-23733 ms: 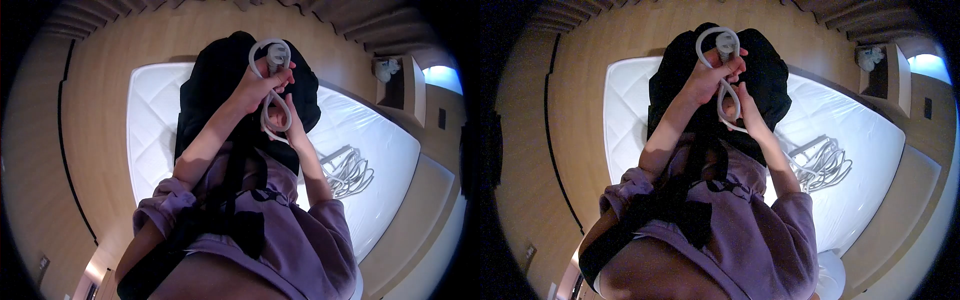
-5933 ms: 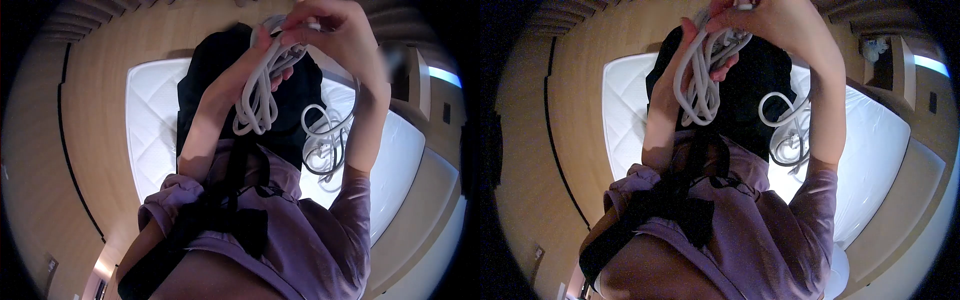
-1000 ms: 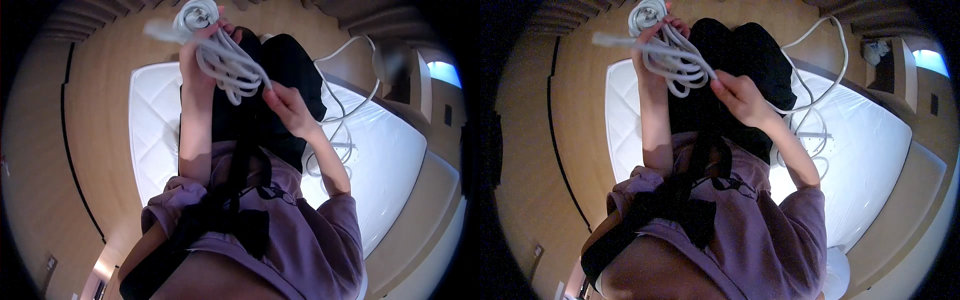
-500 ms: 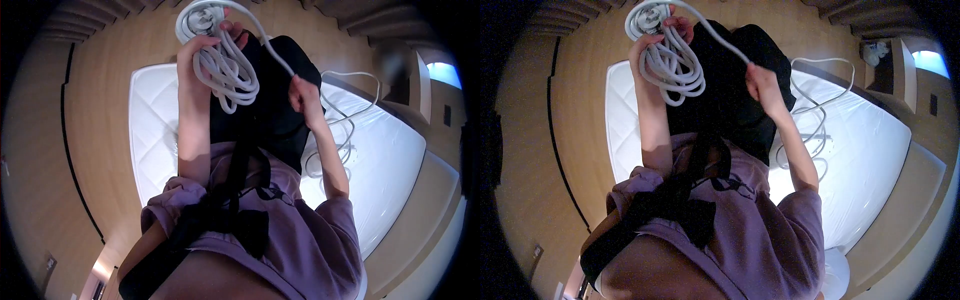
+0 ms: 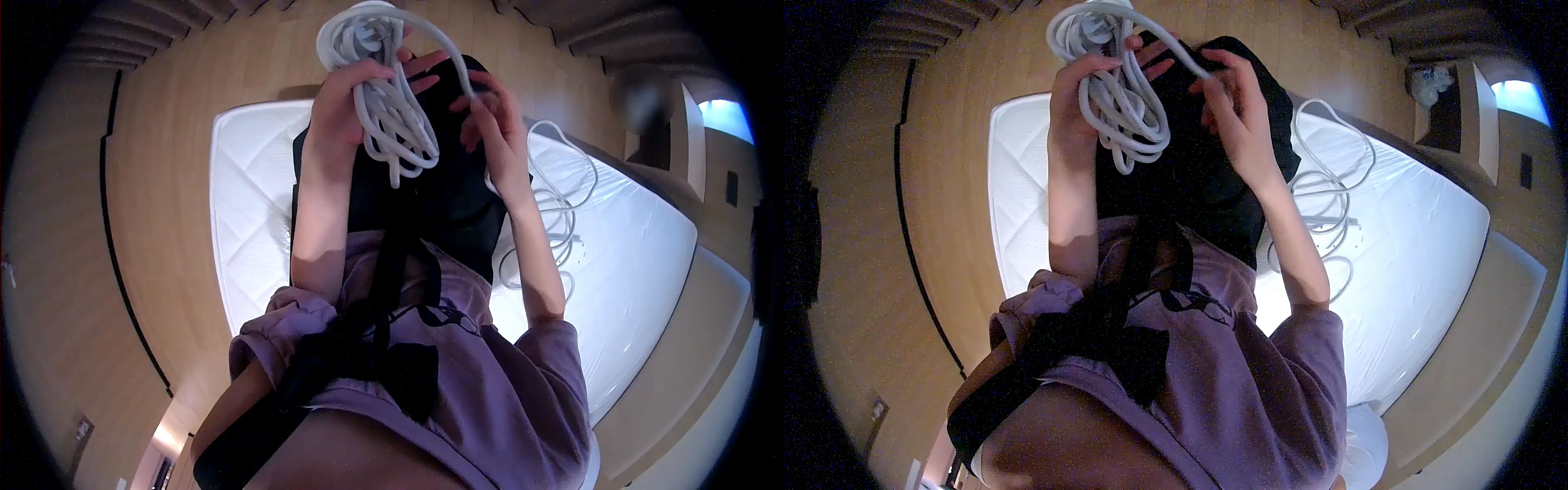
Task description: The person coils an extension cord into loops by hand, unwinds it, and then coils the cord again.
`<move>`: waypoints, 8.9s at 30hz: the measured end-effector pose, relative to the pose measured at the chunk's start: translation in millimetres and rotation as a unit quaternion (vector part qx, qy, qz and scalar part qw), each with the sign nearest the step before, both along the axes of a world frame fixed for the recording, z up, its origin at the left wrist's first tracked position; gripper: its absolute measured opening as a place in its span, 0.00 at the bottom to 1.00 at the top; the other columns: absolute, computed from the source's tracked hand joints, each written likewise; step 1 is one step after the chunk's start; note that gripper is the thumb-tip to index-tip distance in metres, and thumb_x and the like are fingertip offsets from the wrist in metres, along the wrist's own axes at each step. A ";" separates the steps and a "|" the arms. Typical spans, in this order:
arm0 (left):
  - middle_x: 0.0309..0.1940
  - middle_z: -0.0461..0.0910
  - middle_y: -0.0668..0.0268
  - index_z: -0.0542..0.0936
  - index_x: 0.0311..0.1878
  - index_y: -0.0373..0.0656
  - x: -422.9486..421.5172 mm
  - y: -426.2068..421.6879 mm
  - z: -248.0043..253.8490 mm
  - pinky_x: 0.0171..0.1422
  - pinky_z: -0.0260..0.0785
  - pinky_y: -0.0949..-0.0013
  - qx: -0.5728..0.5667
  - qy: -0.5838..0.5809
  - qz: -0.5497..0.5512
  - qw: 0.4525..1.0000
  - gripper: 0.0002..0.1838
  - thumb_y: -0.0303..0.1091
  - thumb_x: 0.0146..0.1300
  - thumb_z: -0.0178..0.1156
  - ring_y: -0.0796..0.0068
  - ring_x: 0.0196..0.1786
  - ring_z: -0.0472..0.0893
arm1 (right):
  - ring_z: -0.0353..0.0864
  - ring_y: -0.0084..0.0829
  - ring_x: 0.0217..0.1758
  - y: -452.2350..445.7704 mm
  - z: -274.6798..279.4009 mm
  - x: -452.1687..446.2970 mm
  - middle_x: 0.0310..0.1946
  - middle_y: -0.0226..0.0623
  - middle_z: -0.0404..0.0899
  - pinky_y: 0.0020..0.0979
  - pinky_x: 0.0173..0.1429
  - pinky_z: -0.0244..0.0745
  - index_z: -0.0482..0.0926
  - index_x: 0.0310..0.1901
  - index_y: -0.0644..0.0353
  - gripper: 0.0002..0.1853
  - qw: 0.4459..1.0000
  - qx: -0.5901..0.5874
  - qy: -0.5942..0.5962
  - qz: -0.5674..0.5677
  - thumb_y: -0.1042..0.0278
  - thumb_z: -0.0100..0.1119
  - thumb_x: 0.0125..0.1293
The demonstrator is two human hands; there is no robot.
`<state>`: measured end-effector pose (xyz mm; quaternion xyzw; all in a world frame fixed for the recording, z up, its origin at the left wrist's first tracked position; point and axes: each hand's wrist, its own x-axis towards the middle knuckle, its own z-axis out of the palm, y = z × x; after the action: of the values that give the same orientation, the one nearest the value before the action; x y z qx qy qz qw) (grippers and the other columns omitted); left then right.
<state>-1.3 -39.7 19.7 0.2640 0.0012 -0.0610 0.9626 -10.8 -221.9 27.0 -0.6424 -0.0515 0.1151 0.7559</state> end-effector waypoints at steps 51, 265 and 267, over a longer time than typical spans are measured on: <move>0.40 0.71 0.62 0.66 0.55 0.30 0.6 -30.8 -8.2 0.60 0.62 0.70 -0.009 -0.024 0.009 1.000 0.24 0.36 0.60 0.52 0.75 0.43 0.72 | 0.73 0.31 0.20 0.9 13.9 -0.4 0.23 0.40 0.76 0.32 0.28 0.69 0.70 0.40 0.66 0.14 0.972 -0.219 -0.014 0.081 0.60 0.51 0.66; 0.32 0.77 0.55 0.72 0.48 0.33 -33.2 -59.8 20.9 0.39 0.68 0.74 0.092 -0.044 -0.124 0.987 0.25 0.31 0.43 0.56 0.73 0.31 0.75 | 0.72 0.25 0.24 -21.5 100.3 60.3 0.22 0.32 0.72 0.23 0.27 0.64 0.78 0.27 0.62 0.16 0.814 -0.372 -0.445 0.030 0.70 0.76 0.35; 0.35 0.76 0.52 0.70 0.50 0.31 -29.5 -51.4 15.5 0.34 0.65 0.75 0.072 -0.043 -0.074 0.994 0.29 0.34 0.40 0.53 0.72 0.28 0.72 | 0.74 0.15 0.30 -41.8 60.3 82.9 0.29 0.26 0.78 0.15 0.33 0.70 0.80 0.36 0.61 0.16 0.905 -0.202 -0.359 0.106 0.75 0.74 0.42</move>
<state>-30.8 -91.1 35.2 0.3345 -0.0550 -0.1201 0.9331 72.1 -263.6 87.3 -0.7703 -0.3624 -0.0355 0.5235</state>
